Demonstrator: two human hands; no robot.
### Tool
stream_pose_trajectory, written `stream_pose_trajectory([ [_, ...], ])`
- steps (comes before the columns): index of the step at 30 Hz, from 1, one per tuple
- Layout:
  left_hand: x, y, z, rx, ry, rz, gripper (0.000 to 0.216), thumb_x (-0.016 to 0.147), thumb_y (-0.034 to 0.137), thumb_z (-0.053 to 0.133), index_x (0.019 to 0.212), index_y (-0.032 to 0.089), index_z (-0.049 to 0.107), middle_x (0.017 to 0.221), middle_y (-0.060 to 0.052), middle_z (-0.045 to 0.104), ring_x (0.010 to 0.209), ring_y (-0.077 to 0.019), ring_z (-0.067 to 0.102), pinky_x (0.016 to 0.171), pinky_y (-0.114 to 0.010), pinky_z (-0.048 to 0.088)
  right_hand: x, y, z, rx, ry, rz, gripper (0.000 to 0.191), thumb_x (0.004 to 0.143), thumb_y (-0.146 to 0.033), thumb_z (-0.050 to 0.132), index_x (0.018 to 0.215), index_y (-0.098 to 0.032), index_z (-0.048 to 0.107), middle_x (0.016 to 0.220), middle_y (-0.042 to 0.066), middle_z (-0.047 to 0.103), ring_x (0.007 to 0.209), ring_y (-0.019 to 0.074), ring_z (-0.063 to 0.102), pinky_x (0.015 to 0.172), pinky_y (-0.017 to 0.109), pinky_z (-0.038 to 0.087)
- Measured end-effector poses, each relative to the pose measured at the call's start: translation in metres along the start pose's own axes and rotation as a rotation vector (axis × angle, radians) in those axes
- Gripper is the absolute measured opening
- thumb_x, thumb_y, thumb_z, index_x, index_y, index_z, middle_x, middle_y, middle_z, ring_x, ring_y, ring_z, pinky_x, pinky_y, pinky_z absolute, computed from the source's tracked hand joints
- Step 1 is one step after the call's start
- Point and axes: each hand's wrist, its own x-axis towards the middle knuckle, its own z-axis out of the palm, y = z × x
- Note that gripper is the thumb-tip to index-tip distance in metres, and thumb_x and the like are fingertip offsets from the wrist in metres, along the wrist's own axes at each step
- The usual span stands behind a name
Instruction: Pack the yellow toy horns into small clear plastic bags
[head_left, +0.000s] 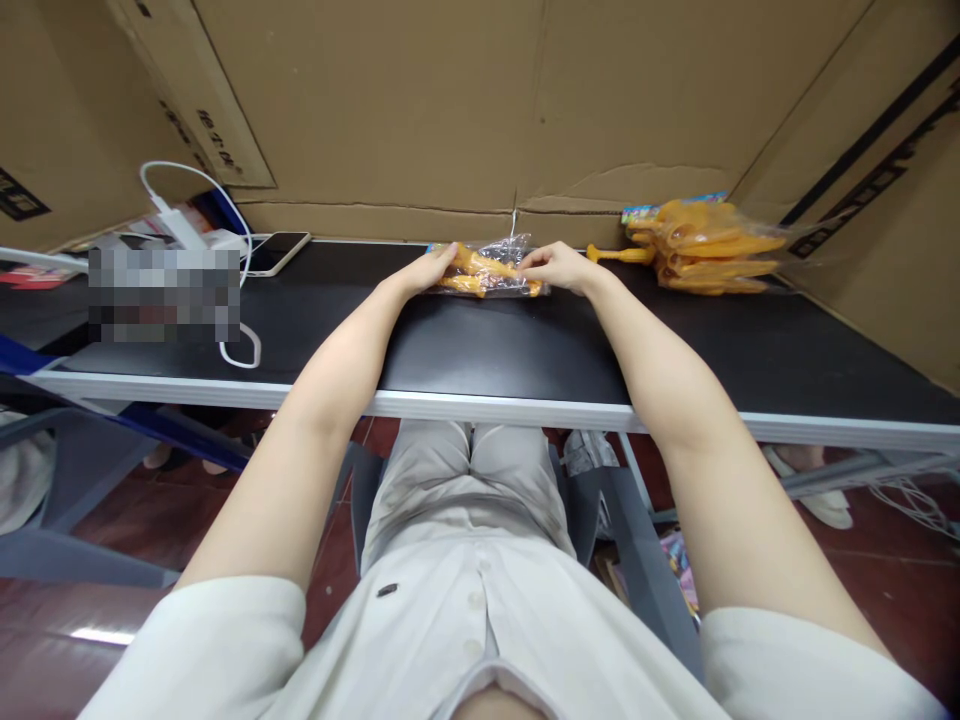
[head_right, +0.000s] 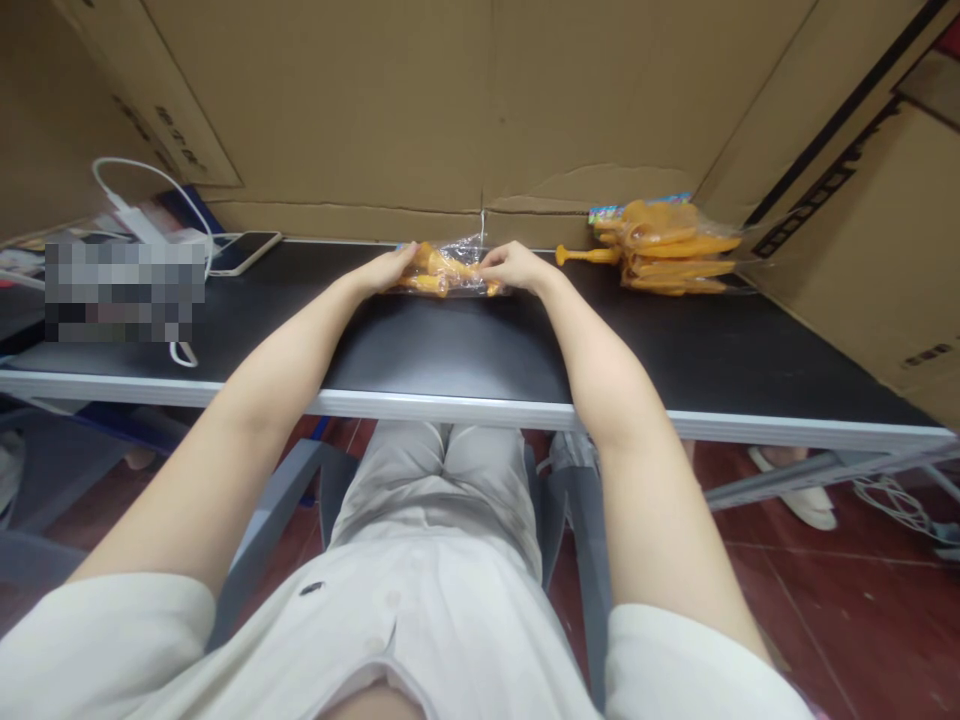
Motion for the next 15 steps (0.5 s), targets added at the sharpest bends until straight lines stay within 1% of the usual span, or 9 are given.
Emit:
stream_pose_trajectory([
  [2, -0.0008, 0.0032, -0.0011, -0.034, -0.028, -0.032, 0.074, 0.11, 0.063, 0.022, 0.15, 0.018, 0.065, 0.15, -0.013, 0.069, 0.143, -0.0276, 0.063, 0.122, -0.036, 0.044, 0.0011, -0.0009, 0.001, -0.019, -0.011, -0.009, 0.022, 0.07, -0.038, 0.086, 0.078, -0.02, 0.077, 0.082, 0.004, 0.078, 0.09, 0.0247, 0.074, 0.092, 0.039, 0.061],
  [5, -0.0017, 0.0057, -0.0018, -0.067, -0.03, -0.029, 0.077, 0.109, 0.067, 0.021, 0.148, 0.019, 0.067, 0.15, -0.012, 0.07, 0.143, -0.0266, 0.063, 0.122, -0.034, 0.044, 0.0055, 0.0004, 0.0029, -0.061, -0.012, -0.024, 0.022, 0.069, -0.037, 0.088, 0.079, -0.02, 0.078, 0.086, 0.006, 0.079, 0.093, 0.0264, 0.074, 0.096, 0.041, 0.061],
  [7, -0.0024, 0.0064, -0.0014, -0.1, -0.033, -0.018, 0.08, 0.109, 0.07, 0.02, 0.146, 0.018, 0.068, 0.15, -0.012, 0.069, 0.142, -0.026, 0.063, 0.121, -0.033, 0.045, 0.0086, 0.0024, 0.0045, -0.089, -0.018, -0.029, 0.021, 0.07, -0.035, 0.088, 0.08, -0.02, 0.079, 0.087, 0.006, 0.079, 0.094, 0.0281, 0.074, 0.097, 0.042, 0.06],
  [10, -0.003, 0.0071, 0.0001, -0.172, -0.042, -0.008, 0.083, 0.108, 0.072, 0.019, 0.146, 0.016, 0.067, 0.151, -0.012, 0.069, 0.143, -0.0263, 0.063, 0.123, -0.035, 0.044, 0.0094, 0.0031, 0.006, -0.116, -0.044, -0.022, 0.021, 0.072, -0.033, 0.089, 0.086, -0.019, 0.08, 0.087, 0.006, 0.079, 0.095, 0.0294, 0.074, 0.097, 0.044, 0.061],
  [12, -0.0026, 0.0071, 0.0014, -0.244, -0.062, -0.006, 0.083, 0.108, 0.073, 0.021, 0.148, 0.016, 0.066, 0.151, -0.012, 0.068, 0.145, -0.0277, 0.061, 0.125, -0.038, 0.042, 0.007, 0.0007, 0.0059, -0.126, -0.065, -0.002, 0.025, 0.073, -0.034, 0.09, 0.091, -0.018, 0.08, 0.088, 0.006, 0.079, 0.096, 0.03, 0.074, 0.098, 0.044, 0.061],
  [15, -0.0003, 0.0062, 0.0033, -0.36, -0.104, -0.016, 0.082, 0.108, 0.073, 0.024, 0.152, 0.016, 0.063, 0.154, -0.013, 0.066, 0.148, -0.0296, 0.058, 0.126, -0.04, 0.04, 0.0021, -0.0051, 0.0059, -0.122, -0.053, 0.028, 0.036, 0.07, -0.032, 0.094, 0.098, -0.015, 0.08, 0.092, 0.008, 0.08, 0.101, 0.0319, 0.074, 0.099, 0.042, 0.061],
])
